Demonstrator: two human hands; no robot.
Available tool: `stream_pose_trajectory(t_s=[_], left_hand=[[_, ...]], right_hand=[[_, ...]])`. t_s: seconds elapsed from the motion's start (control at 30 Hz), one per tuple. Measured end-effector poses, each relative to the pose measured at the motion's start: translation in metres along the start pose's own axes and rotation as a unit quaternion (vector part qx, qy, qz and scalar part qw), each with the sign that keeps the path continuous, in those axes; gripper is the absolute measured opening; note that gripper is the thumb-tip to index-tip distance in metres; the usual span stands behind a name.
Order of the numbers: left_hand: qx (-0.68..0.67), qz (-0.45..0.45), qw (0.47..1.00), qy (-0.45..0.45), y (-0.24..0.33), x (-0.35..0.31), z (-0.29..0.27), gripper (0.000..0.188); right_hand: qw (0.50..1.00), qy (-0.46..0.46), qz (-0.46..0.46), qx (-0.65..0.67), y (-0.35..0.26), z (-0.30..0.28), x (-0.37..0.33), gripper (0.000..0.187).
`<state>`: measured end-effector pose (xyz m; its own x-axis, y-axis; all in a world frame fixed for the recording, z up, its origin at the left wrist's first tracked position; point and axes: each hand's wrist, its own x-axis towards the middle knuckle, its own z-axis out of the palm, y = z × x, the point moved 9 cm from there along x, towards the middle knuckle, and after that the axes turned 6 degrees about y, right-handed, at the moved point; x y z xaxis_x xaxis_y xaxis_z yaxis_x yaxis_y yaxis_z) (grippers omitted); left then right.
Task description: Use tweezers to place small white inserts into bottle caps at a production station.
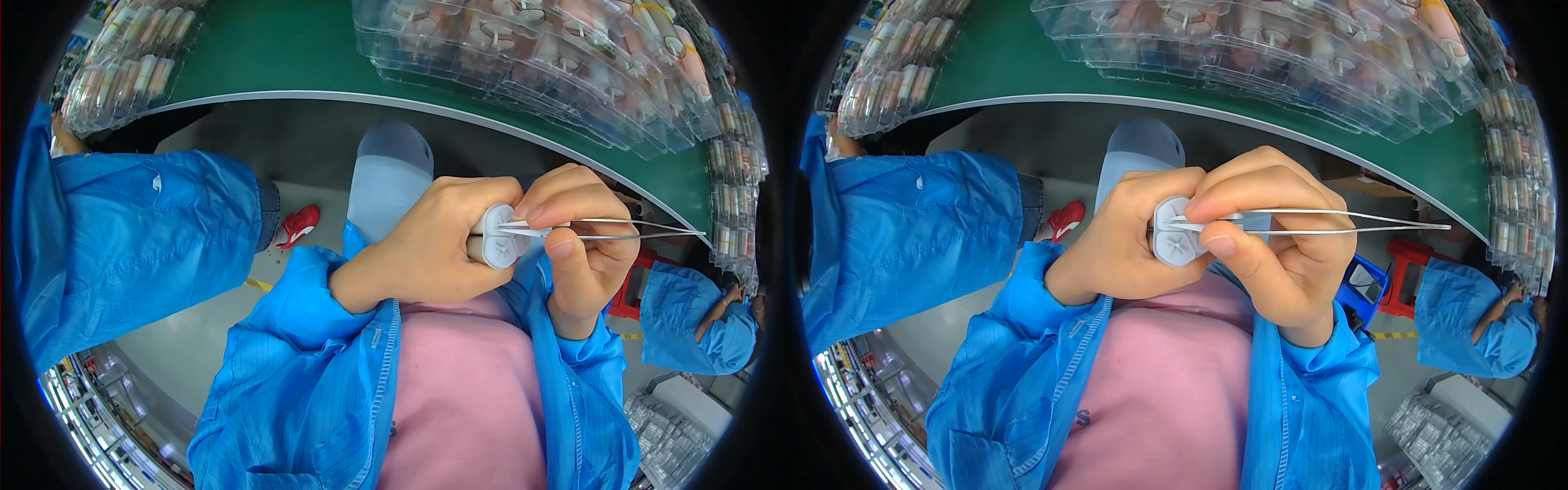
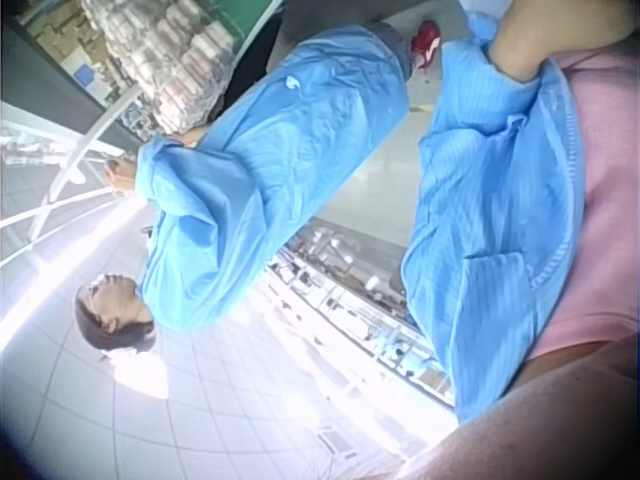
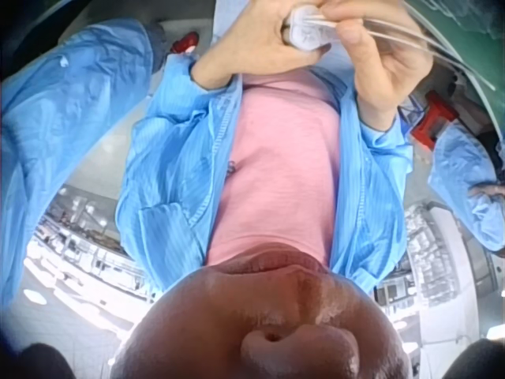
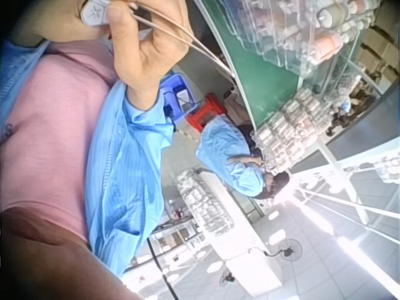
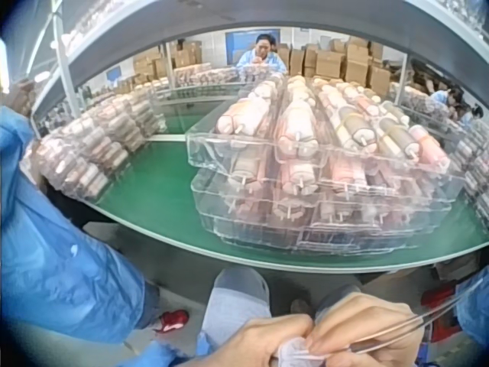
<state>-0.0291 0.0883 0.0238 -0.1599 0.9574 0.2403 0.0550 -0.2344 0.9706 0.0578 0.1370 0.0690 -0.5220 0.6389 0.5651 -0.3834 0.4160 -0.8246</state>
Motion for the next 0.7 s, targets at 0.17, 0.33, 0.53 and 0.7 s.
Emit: stream_pose_trajectory(t_s=[0.17,0.33,0.53,0.7], left_hand=[[0.02,0.001,1.0,-0.004,0.0005,0.0005,-0.0022,0.02],[0.016,-0.002,1.0,0.002,0.0003,0.0006,-0.0042,0.02],[0.044,0.034,0.998,-0.016,-0.0012,-0.0014,-0.0034,0.019],[0.065,0.037,0.997,-0.01,0.0016,-0.0017,-0.0051,0.019]], right_hand=[[1.0,0.005,0.009,0.003,0.0024,0.0009,0.0004,0.013],[1.0,0.01,0.014,0.015,0.0051,0.002,0.0003,0.012],[0.999,0.019,0.027,0.033,0.0088,0.0015,-0.0016,0.01],[0.999,0.018,0.021,0.032,0.0097,0.0014,-0.0016,0.009]])
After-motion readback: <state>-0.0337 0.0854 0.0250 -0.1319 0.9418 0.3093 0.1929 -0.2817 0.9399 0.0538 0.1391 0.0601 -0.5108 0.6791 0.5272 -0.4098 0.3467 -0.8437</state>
